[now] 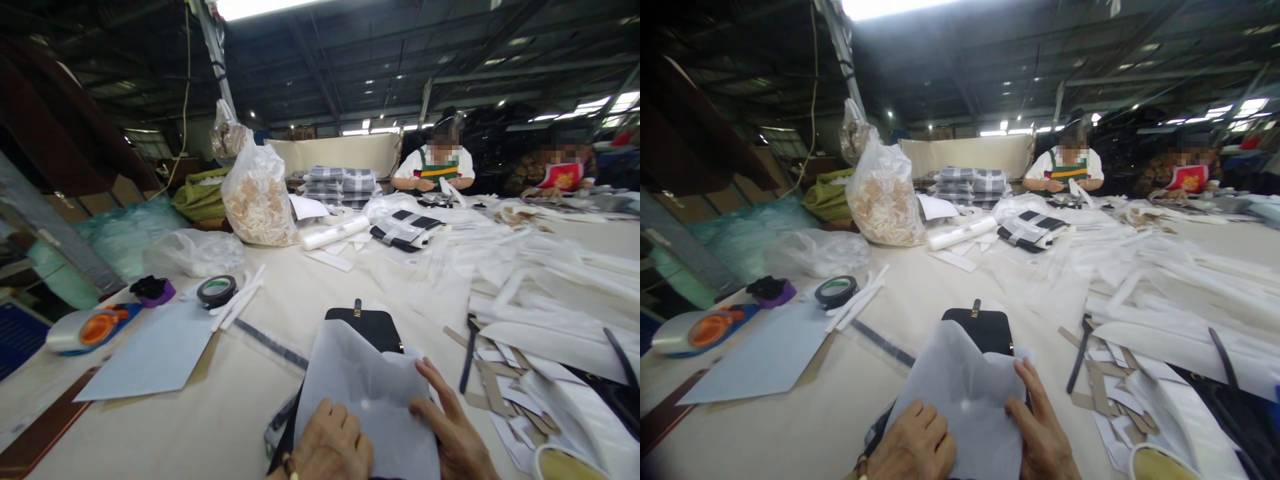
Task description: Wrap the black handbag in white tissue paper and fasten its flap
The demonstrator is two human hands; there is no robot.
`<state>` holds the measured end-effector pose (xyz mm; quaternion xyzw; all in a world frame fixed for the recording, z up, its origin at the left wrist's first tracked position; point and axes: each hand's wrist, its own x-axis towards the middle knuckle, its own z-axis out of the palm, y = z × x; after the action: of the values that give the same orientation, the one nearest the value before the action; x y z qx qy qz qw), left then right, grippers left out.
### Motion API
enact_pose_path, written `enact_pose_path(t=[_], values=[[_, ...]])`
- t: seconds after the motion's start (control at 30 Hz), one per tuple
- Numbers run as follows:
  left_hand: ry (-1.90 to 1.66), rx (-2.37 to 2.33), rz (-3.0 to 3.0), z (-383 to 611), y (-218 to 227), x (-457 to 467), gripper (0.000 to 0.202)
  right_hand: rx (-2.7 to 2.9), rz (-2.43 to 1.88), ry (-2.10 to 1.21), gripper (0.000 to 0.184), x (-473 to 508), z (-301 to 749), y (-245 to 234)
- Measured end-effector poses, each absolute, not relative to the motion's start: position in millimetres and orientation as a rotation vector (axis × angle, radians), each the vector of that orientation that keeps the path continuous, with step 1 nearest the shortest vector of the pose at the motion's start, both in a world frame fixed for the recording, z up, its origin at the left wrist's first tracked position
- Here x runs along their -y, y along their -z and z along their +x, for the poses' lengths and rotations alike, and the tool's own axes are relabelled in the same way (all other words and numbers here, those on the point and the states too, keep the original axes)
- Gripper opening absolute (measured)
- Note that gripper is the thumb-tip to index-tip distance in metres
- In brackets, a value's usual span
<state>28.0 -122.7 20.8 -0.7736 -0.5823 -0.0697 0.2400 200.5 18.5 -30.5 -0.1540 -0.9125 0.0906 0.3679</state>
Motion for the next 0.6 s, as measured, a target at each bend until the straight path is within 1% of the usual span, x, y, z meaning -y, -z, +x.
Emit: enact_pose_path(t=[0.13, 0.27, 0.37, 0.43, 0.5, 0.6], values=[[-0.064, 1.785, -2.314, 28, -28, 122, 0.025, 2.364, -0.427, -0.115, 0.018, -19, 202, 26], [-0.305, 1.908, -2.453, 29, -41, 116, 0.016, 2.387, -0.402, 0.175, 0.025, -21, 204, 20], [-0.398, 1.962, -2.515, 28, -45, 115, 0.011, 2.403, -0.307, 0.337, 0.026, -24, 207, 19], [-0.387, 1.998, -2.571, 26, -44, 118, 0.008, 2.418, -0.261, 0.378, 0.026, -26, 209, 21], [-0.352, 2.071, -2.569, 24, -47, 121, 0.015, 2.432, -0.254, 0.374, 0.027, -28, 210, 24], [-0.359, 2.404, -2.407, 23, -62, 112, 0.029, 2.451, -0.236, 0.340, 0.026, -29, 208, 28]])
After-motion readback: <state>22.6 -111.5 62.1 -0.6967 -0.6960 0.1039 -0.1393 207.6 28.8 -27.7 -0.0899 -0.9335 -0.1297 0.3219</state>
